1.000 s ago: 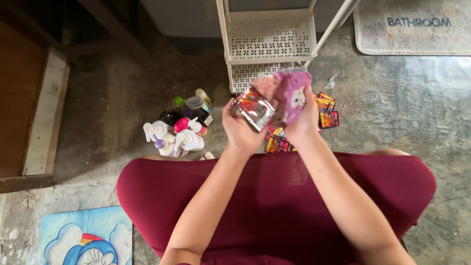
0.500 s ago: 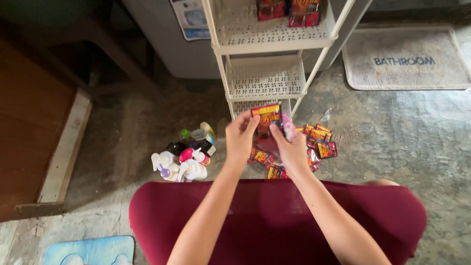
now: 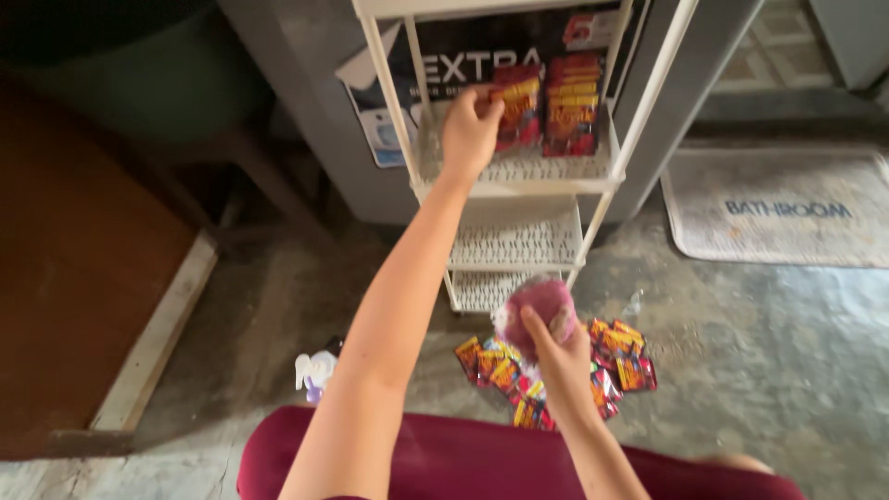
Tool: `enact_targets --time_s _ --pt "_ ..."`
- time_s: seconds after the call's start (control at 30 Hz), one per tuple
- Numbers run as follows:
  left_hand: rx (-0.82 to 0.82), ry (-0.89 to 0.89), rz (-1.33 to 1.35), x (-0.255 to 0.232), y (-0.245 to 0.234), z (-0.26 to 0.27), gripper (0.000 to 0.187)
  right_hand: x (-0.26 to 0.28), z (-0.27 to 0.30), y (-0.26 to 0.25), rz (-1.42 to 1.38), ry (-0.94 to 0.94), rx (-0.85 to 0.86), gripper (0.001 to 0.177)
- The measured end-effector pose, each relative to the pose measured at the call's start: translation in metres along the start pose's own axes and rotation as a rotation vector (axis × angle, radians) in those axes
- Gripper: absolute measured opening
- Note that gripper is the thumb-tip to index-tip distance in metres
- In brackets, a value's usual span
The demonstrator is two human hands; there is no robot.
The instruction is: The person sits on the floor and wipes small snack packets with a purple cloth. They pick up packets from a pile, wipe them, and place them on a white plastic shelf.
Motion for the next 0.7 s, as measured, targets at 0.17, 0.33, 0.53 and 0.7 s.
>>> enact_targets --time_s 0.17,0.33,0.53,0.7 --pt "-0.069 0.01 -0.137 0.014 0.012 -0.01 0.019 -0.021 -0.004 -0.001 -0.087 0.058 0.049 0.024" --pt "-0.1 -0.015 -0.212 0.019 0.015 -0.014 0.017 -0.025 -0.007 0.002 -0.037 0.098 0.056 0.028" --pt "-0.123 -0.017 -0.241 0.027 0.02 -0.022 0.022 -0.026 -0.011 0.01 -0.086 0.09 0.087 0.03" --pt "-0.169 0.112 -0.257 0.025 0.019 -0.016 0.028 -0.028 -0.015 0.015 -0.104 0.109 0.091 0.03"
Point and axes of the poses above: each hand's wrist, its own z-axis away from the middle knuckle, its own y-axis out of the palm, x = y × z, the point moved 4 cm from there along -z, towards the middle knuckle, and after that the axes turned 14 degrees about x, right-handed, at the moved point
